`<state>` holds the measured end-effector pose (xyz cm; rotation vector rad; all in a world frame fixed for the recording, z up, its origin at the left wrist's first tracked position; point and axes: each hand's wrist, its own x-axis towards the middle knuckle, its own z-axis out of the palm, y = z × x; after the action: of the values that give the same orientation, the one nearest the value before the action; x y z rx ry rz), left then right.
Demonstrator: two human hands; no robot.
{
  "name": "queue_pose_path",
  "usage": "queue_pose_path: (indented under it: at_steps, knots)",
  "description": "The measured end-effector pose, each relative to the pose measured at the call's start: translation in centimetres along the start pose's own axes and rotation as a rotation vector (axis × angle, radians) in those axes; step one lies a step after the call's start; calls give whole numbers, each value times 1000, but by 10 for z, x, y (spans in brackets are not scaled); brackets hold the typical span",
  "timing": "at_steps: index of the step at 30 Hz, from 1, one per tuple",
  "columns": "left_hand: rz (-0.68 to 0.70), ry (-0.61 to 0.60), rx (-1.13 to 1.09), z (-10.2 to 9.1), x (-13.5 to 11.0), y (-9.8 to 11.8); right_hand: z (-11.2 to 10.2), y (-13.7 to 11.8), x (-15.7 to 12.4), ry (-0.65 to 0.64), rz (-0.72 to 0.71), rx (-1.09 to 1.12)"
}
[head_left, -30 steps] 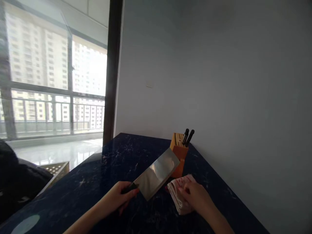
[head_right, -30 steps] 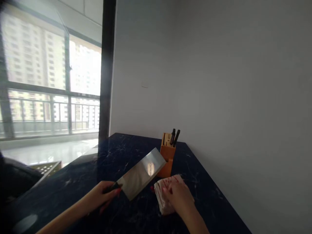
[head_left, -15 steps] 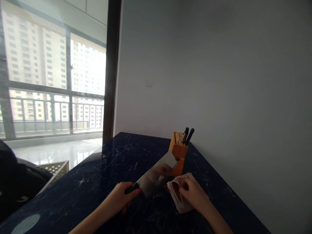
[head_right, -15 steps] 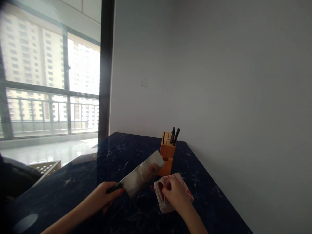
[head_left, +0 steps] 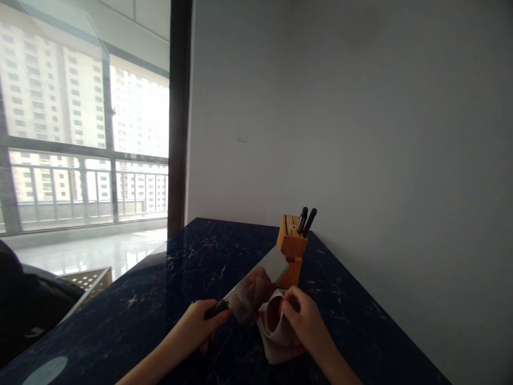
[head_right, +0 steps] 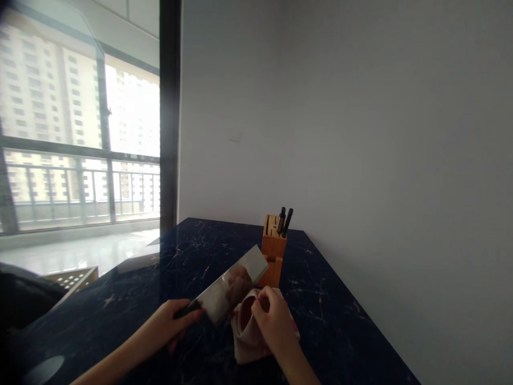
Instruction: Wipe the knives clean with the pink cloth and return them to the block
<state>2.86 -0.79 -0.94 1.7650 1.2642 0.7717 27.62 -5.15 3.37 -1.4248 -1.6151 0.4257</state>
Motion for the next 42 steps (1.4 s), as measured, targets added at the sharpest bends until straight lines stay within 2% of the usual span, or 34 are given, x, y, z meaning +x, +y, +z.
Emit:
queue_pose_path:
  at_steps: [4, 8, 11, 14, 17, 20, 27, 32, 35, 39, 42]
  knots:
    - [4, 3, 13, 2, 0, 1, -6, 5, 5, 48, 6, 132]
    - [-11, -6, 21, 3, -1, 3, -5, 3, 2, -4, -16, 2]
    - [-8, 1, 33, 3, -3, 5, -8, -3, -1, -132, -57, -181]
    - [-3, 12, 30, 2, -4, 5, -24, -9, -4, -326, -118, -354]
    - [-15, 11, 26, 2, -3, 5, -40, -12, -7, -457, -102, -504]
    - [-27, 18, 24, 3, -2, 5, -41, -10, -11, -535, -66, -608]
    - [-36, 1, 17, 3, -3, 7, -20, -2, -12, -448, -174, -720]
    - [-29, 0, 23, 2, -4, 8, -30, 18, -4, -384, -126, -761]
    - [-26, -4, 18, 2, -3, 6, -38, 25, 0, -397, -61, -721]
    - [-43, -1, 8, 3, -3, 3, -44, 19, 3, -435, 14, -592]
    - [-51, 4, 4, 3, -3, 4, -45, 13, 3, -377, 7, -548]
